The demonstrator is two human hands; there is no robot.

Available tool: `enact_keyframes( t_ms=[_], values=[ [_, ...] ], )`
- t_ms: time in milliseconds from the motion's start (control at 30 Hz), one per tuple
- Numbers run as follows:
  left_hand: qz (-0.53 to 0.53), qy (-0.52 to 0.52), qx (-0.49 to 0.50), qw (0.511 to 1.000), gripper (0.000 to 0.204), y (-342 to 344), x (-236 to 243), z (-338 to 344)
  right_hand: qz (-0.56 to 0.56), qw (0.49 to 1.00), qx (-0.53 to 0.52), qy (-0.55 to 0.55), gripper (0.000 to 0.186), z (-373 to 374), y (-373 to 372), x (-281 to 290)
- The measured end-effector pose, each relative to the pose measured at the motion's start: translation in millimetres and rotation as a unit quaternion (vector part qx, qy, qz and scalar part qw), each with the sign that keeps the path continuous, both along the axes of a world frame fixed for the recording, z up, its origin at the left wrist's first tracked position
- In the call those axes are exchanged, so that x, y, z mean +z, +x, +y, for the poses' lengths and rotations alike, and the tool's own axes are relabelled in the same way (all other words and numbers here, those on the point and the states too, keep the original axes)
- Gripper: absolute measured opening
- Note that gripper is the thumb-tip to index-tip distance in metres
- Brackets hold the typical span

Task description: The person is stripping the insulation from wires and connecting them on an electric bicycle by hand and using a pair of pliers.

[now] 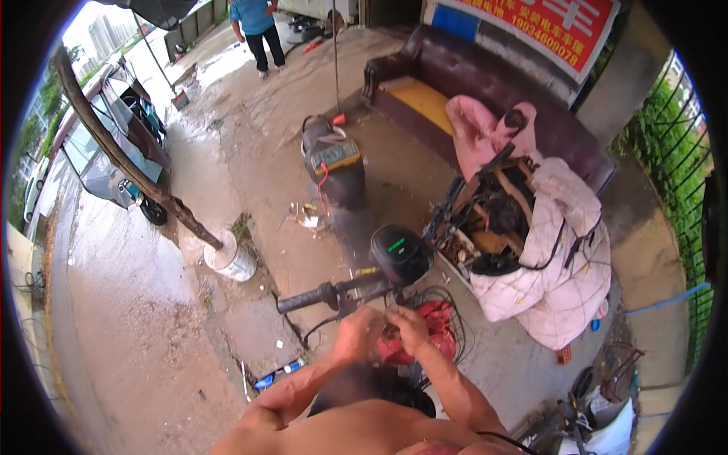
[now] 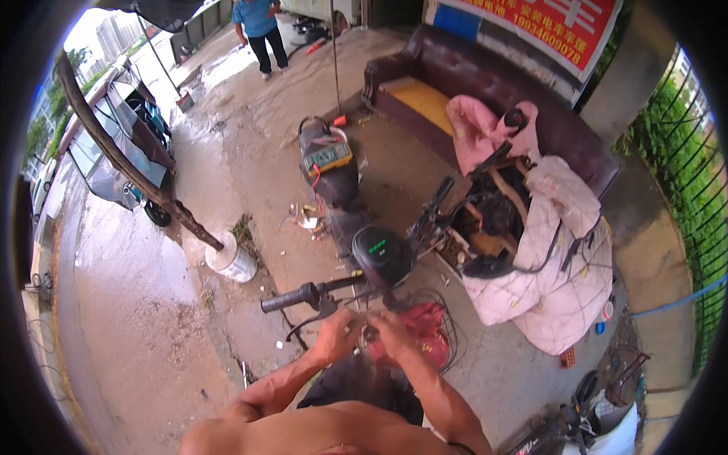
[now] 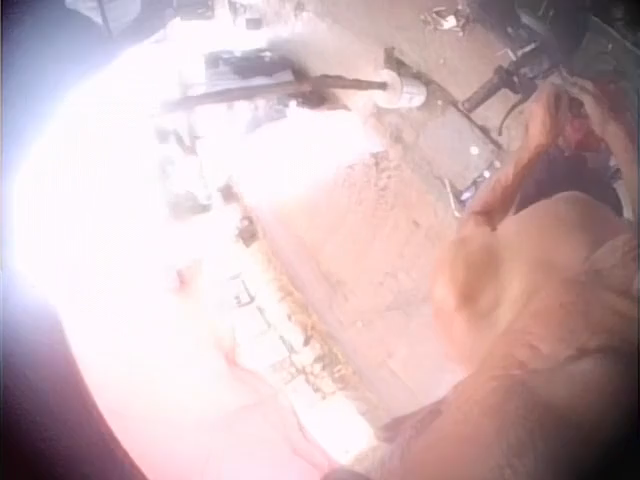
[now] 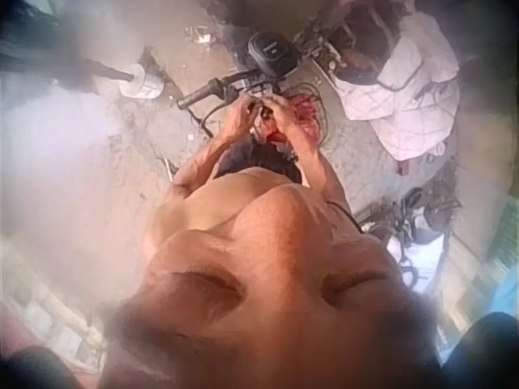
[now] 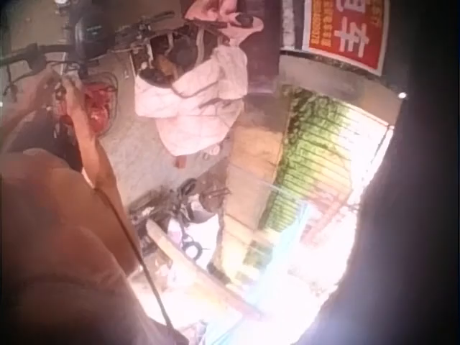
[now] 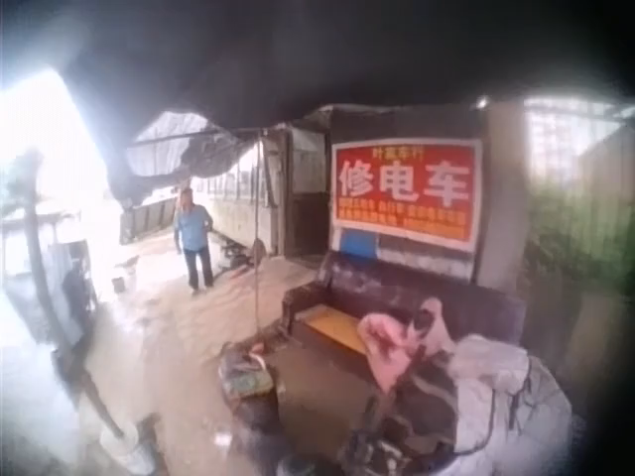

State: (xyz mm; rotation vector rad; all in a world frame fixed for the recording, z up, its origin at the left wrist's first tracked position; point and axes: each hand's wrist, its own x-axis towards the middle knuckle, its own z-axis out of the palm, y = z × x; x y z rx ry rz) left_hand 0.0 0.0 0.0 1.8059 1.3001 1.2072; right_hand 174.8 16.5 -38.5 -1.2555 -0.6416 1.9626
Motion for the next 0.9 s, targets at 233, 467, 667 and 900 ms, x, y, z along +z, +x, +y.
enact_keyframes(
  t_ms=[233, 467, 667, 900],
  values=[
    [-0.013, -0.072, 0.008, 0.997, 0.019, 0.8, -2.5, 5.7, 0.000, 0.999, 0.028, 0.034, 0.014, 15.8, -1.0, 6.8],
    [0.036, -0.031, 0.062, 0.997, 0.028, 11.0, -11.5, -15.9, -0.014, 0.996, 0.013, 0.089, 0.012, -4.6, 1.2, -4.8],
    [0.057, -0.010, 0.057, 0.997, 0.026, 6.5, -13.9, -13.3, -0.053, 0.990, 0.038, 0.123, 0.011, 0.4, -0.8, 6.5],
    [0.059, -0.006, 0.065, 0.996, 0.027, 9.9, -18.9, -8.3, -0.102, 0.978, 0.038, 0.179, 0.009, 8.0, -2.0, -10.1]
  ],
)
